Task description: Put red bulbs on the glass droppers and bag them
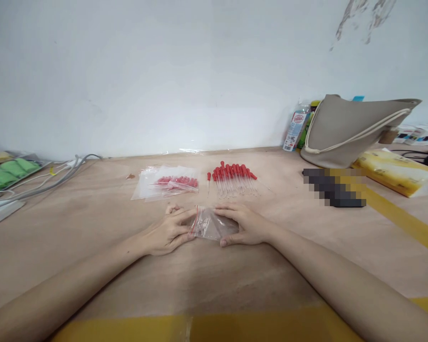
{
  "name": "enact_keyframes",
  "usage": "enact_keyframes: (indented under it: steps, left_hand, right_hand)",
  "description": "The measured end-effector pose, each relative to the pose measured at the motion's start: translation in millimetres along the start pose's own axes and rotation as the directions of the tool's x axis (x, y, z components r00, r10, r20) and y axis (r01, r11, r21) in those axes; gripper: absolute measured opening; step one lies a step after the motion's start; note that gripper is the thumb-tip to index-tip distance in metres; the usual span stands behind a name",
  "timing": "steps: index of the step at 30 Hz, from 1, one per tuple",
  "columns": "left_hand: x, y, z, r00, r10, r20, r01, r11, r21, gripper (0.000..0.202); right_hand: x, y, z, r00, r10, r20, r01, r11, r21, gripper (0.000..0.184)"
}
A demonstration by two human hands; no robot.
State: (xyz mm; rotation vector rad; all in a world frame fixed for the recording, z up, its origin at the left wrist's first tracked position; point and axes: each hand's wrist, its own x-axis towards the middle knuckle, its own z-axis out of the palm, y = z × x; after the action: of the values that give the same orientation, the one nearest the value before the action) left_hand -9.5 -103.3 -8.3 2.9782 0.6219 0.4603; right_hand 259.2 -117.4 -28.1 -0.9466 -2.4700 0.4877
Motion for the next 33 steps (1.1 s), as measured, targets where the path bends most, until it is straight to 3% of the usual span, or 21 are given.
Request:
enact_keyframes:
  steps: [4,7,9,11,12,14,16,22,26,28,29,31,33]
  left_hand:
    - [-3.5,1.7,-2.8,0.999,-0.018,0.035,0.019,1.0,-0.019,0.027]
    - [-6.2,0.7,-4.3,0.998,-0.049,0.039,0.05,0.998,-0.033,0.026]
    - [-7.6,-1.0,-3.8,0.998,-0.052,0.043,0.054,0.998,-0.04,0.025]
    - [-8.1,-2.9,-1.8,0.999,-0.039,0.008,0.039,0.997,-0.063,0.023]
    - [-8.2,-3.8,-0.5,0.999,-0.03,-0.021,0.028,0.996,-0.084,0.022]
    - [-8.0,-5.3,2.4,0.996,-0.015,-0.092,0.001,0.989,-0.146,0.022]
    - [-8.3,-6.3,4.7,0.989,-0.026,-0.148,-0.006,0.977,-0.213,0.024]
    - [-11.2,-6.4,2.9,0.947,-0.202,-0.249,0.125,0.948,-0.293,0.029]
    - [-11.1,-4.1,2.2,0.951,-0.253,-0.178,0.187,0.928,-0.323,0.021]
    - [-10.1,-3.4,3.9,0.948,-0.254,-0.192,0.187,0.932,-0.311,0.02]
    - [-9.3,-3.3,4.8,0.938,-0.265,-0.223,0.193,0.935,-0.298,0.021]
    - [-6.7,-3.9,5.1,0.889,-0.308,-0.338,0.225,0.938,-0.264,0.022]
    - [-2.7,-5.1,3.2,0.819,-0.322,-0.475,0.243,0.944,-0.222,0.024]
  right_hand:
    - [-1.2,-3.5,-0.7,0.999,0.003,-0.04,-0.003,1.0,0.001,0.076]
    - [0.4,2.1,-4.3,0.97,0.087,-0.228,-0.095,0.995,-0.024,0.045]
    - [1.0,14.3,-12.4,0.862,0.23,-0.452,-0.292,0.954,-0.072,0.028]
    - [-0.8,32.5,-24.8,0.673,0.358,-0.647,-0.554,0.823,-0.122,0.027]
    - [-2.9,42.7,-31.6,0.598,0.409,-0.689,-0.671,0.725,-0.152,0.026]
    - [-8.8,62.3,-43.4,0.493,0.521,-0.697,-0.825,0.534,-0.184,0.029]
    - [-14.6,77.1,-50.4,0.429,0.646,-0.632,-0.894,0.402,-0.197,0.035]
    - [-17.2,89.2,-52.1,0.373,0.794,-0.48,-0.926,0.284,-0.25,0.032]
    - [-16.6,87.0,-56.3,0.281,0.773,-0.569,-0.96,0.234,-0.155,0.036]
    - [-14.7,80.8,-55.9,0.301,0.706,-0.641,-0.944,0.317,-0.094,0.034]
    - [-12.6,75.1,-53.6,0.341,0.674,-0.655,-0.917,0.393,-0.074,0.033]
    - [-5.5,57.6,-43.9,0.502,0.595,-0.628,-0.799,0.596,-0.074,0.026]
    - [3.8,33.3,-28.9,0.741,0.392,-0.545,-0.548,0.822,-0.155,0.02]
